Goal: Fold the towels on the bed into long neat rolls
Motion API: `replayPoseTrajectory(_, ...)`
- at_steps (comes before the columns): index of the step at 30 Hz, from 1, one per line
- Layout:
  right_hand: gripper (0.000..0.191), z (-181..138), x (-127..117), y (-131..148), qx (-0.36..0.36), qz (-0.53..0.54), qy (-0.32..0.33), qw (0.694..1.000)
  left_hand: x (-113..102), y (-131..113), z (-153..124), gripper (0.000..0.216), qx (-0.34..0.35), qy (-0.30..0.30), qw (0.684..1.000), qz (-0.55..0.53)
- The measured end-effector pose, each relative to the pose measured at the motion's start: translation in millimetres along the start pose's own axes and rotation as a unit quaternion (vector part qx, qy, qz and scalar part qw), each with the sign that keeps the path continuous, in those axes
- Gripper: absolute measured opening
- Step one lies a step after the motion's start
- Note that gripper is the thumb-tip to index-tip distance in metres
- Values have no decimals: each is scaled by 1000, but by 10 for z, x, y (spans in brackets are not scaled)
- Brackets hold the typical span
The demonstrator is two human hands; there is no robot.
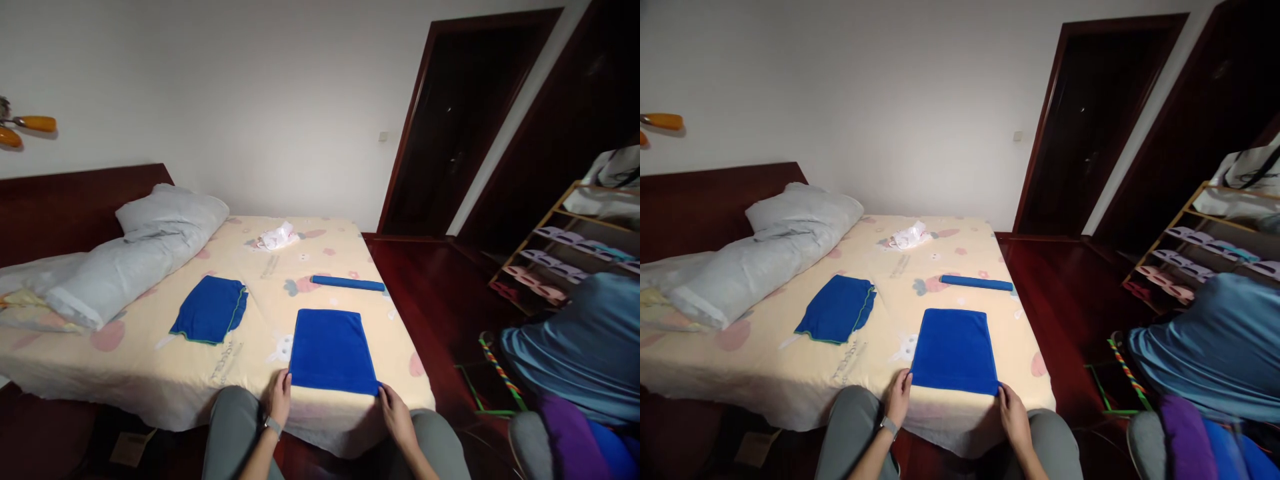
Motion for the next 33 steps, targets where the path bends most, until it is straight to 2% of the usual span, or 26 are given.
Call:
replayPoseTrajectory(8, 67, 13, 8, 124, 3, -125, -1, 992, 79, -94, -17, 36, 11, -41, 982, 183)
replayPoseTrajectory(14, 70, 74, 0, 238, -64, -209, -10, 976, 110, -188, -23, 29, 3, -45, 961, 274)
replayPoseTrajectory(19, 66, 125, -25, 289, -85, -274, 10, 958, 124, -293, -4, 27, 40, -44, 937, 345)
replayPoseTrajectory(22, 62, 118, -54, 290, -102, -320, 24, 942, 90, -295, -18, 27, 41, -47, 934, 353)
replayPoseTrajectory(26, 58, 90, -60, 275, -124, -348, 45, 928, 49, -249, -65, 25, 29, -49, 946, 320)
replayPoseTrajectory(33, 43, 102, 11, 289, -131, -401, 54, 905, 27, -256, -75, 35, 52, -63, 956, 280)
Point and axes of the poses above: each hand's wrist, its own z-axis towards the middle knuckle, its own x-axis out of the palm, y = z × x, the point moved 5 cm from there along z, towards the middle knuckle, and after that the axes turned 13 degrees about -x, right-handed, at the moved point
